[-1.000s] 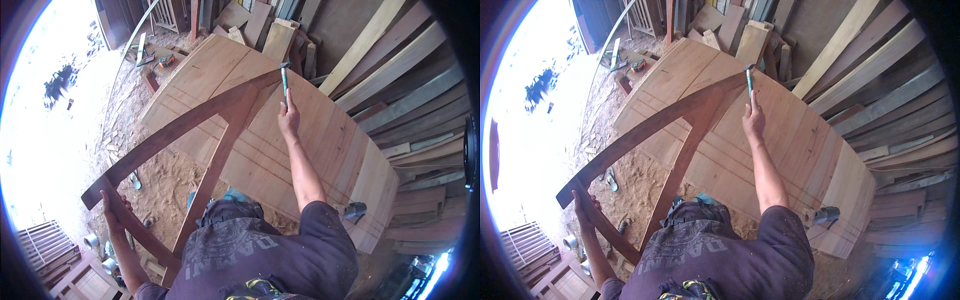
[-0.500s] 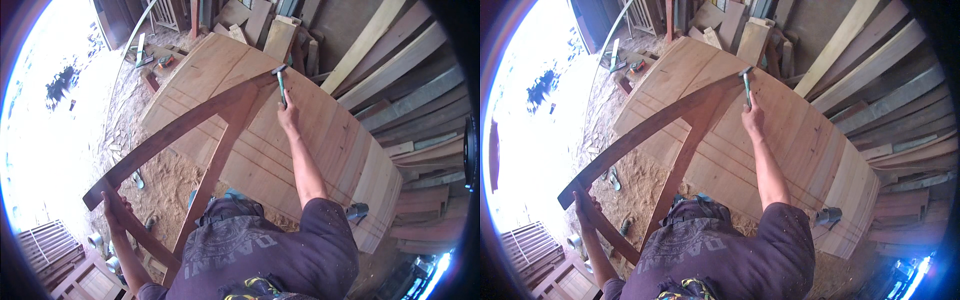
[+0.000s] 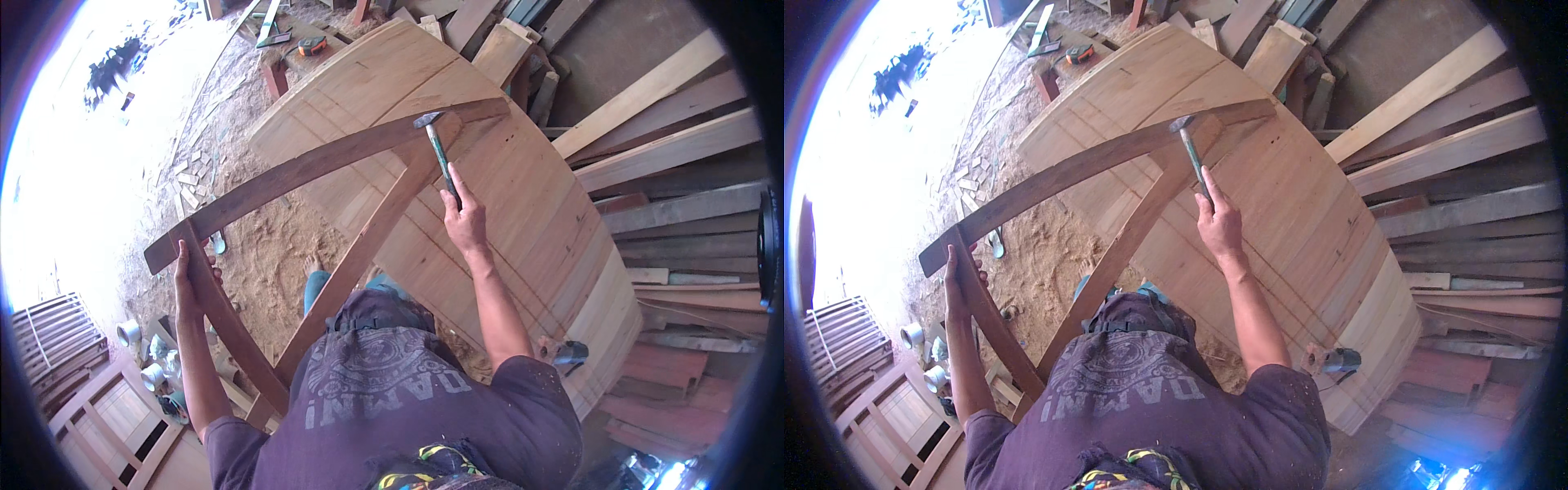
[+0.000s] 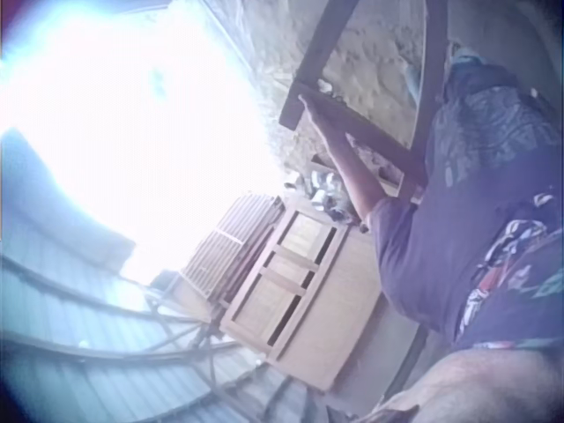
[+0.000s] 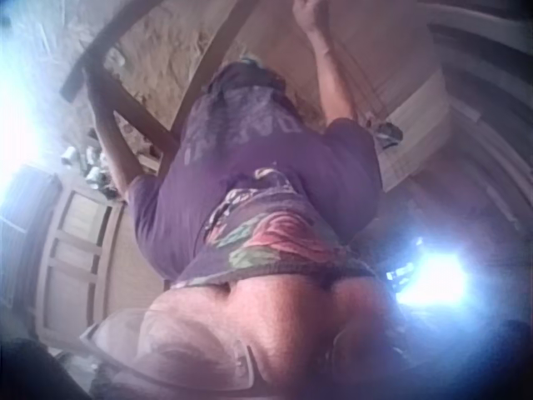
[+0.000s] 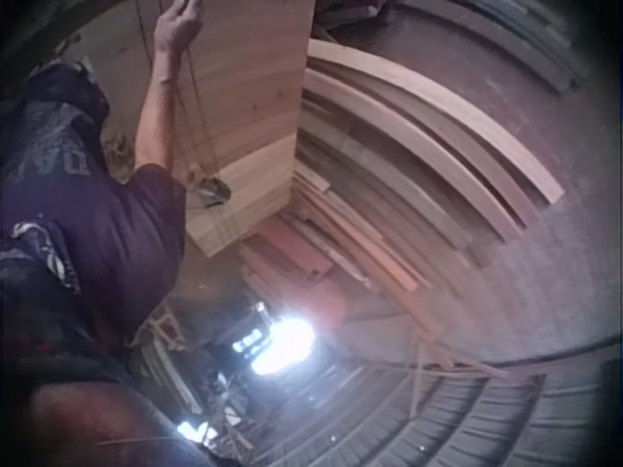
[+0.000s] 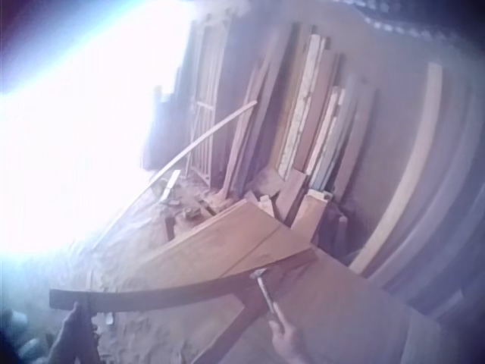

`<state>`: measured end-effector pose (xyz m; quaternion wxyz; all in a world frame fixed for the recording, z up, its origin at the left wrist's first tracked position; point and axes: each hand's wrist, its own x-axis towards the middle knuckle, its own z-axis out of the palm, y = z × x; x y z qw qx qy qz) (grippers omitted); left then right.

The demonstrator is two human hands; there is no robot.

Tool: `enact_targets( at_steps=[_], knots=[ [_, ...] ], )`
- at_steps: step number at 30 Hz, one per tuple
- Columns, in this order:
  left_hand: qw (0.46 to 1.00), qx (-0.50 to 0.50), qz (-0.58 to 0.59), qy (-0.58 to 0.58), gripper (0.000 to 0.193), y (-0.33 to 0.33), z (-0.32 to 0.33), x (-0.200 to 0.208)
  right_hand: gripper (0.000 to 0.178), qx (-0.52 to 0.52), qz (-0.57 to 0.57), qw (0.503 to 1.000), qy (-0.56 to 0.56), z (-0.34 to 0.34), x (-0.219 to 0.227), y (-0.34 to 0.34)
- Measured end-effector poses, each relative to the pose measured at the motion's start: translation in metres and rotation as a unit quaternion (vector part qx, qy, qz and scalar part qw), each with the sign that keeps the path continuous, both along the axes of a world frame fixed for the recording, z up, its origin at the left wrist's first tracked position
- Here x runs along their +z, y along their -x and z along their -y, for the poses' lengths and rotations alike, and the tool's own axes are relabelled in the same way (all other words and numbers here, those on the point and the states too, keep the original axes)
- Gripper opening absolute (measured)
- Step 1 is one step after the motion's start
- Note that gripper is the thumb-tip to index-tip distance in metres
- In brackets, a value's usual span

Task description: The person assembles a wooden structure by hammering nails into wooden planks and using a power tool to smooth the edges. The person repeatedly positions planks, hammers them into place, and uses a handheld router to finish the joints.

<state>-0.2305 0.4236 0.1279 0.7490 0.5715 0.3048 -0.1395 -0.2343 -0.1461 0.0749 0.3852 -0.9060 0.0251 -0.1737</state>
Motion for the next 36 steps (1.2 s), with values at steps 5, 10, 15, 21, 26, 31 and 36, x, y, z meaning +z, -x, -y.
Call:
enact_targets(
  at_steps=[5,10,15,21,26,31,36],
  knots=[
    [1.000,0.013,-0.006,0.019,0.075,0.000,-0.001,-0.005,0.058,-0.008,0.006,1.000,0.029,-0.011,0.005,-0.012],
    [1.000,0.015,-0.016,0.010,0.075,-0.003,0.001,-0.004,0.059,-0.016,-0.019,0.999,0.047,-0.009,0.008,-0.009],
    [1.000,0.007,-0.006,0.020,0.076,-0.004,-0.003,-0.009,0.059,-0.022,-0.010,0.999,0.048,-0.012,0.005,-0.015],
    [1.000,-0.001,-0.009,0.017,0.073,-0.001,-0.002,-0.018,0.055,-0.037,-0.003,0.998,-0.056,-0.010,-0.001,-0.011],
    [0.998,-0.007,-0.037,0.051,0.070,0.004,-0.014,-0.040,0.044,-0.157,-0.189,0.952,-0.183,-0.005,-0.034,-0.012],
    [0.996,0.006,-0.037,0.078,0.074,0.024,-0.010,-0.025,0.039,-0.162,-0.159,0.922,-0.314,-0.042,-0.036,-0.021],
    [0.995,0.053,-0.059,0.062,0.077,0.069,-0.051,-0.044,0.039,-0.147,-0.137,0.913,-0.354,-0.082,-0.035,-0.011]
  ],
)
